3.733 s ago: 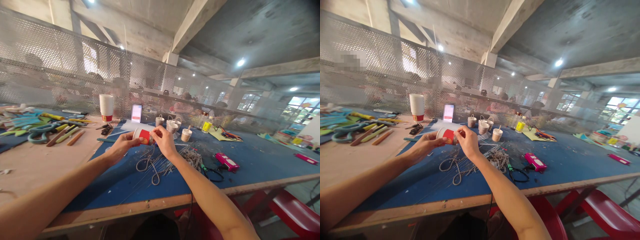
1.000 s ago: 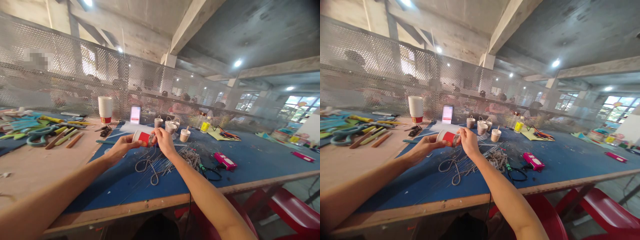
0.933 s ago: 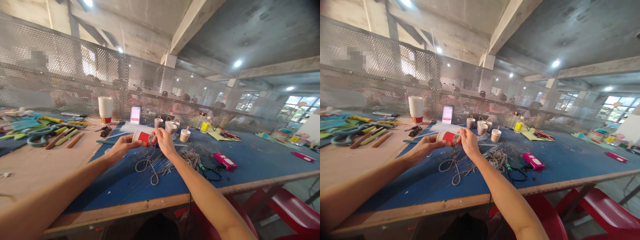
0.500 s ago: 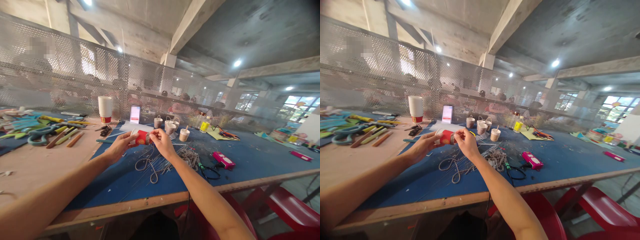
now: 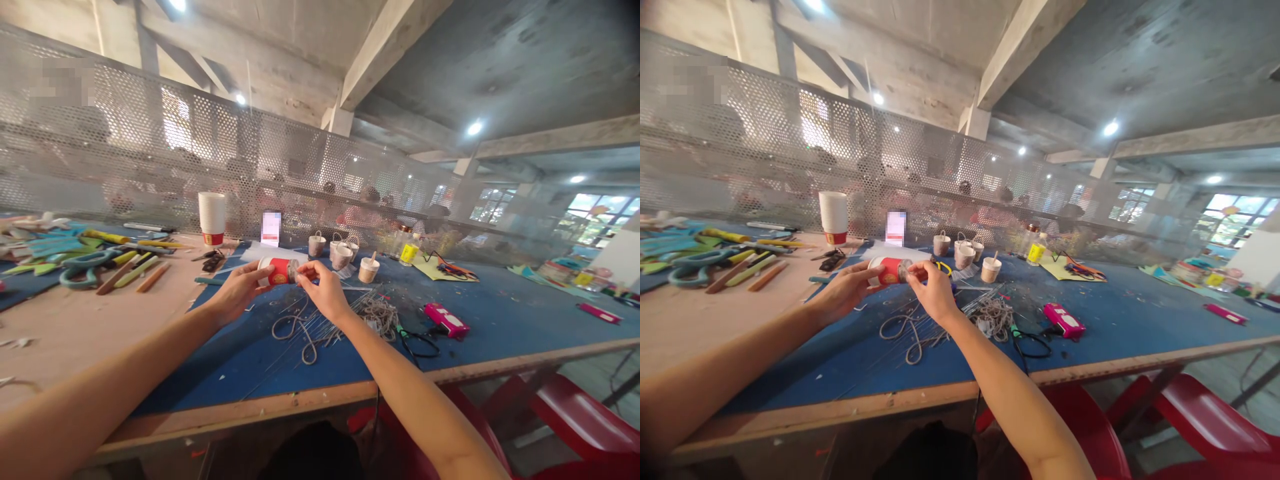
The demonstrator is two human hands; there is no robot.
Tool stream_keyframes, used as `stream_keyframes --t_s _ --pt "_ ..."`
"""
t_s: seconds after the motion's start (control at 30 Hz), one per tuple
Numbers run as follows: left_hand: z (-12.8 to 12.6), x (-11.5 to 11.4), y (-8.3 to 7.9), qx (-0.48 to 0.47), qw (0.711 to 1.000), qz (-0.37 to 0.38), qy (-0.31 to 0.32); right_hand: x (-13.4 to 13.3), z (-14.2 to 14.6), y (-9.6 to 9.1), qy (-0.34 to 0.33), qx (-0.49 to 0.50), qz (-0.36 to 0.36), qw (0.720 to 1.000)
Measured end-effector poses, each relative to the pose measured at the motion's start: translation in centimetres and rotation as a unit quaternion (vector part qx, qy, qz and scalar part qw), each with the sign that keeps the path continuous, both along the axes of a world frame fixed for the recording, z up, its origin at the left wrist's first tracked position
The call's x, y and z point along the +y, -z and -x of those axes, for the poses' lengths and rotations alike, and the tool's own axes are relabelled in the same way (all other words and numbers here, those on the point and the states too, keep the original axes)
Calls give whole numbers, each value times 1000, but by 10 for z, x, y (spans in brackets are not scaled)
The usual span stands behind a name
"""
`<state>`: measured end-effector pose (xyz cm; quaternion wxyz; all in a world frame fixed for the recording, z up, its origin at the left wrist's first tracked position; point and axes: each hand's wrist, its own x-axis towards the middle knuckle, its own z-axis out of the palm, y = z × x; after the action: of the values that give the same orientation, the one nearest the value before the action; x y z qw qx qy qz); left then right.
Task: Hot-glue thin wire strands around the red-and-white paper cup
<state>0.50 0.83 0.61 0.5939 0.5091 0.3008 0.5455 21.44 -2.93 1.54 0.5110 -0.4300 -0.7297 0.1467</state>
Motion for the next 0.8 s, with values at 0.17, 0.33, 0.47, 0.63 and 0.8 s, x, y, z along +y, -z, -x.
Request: stream_keyframes --t_s 0.17,0.33,0.47,0.63,0.8 --pt "2 1 0 -5 1000 3 5 -4 -1 -2 -11 -49 -33 998" --pt "3 0 -2 -6 1000 1 13 -2 -26 -7 110 -140 -62 982" --pt "2 2 1 -11 1000 -1 14 3 -61 -5 247 -262 61 931" --pt "1 5 3 -24 1000 -2 18 8 -81 4 266 -332 198 883" --pt "0 3 1 -45 999 -1 13 13 -78 8 242 -310 210 895"
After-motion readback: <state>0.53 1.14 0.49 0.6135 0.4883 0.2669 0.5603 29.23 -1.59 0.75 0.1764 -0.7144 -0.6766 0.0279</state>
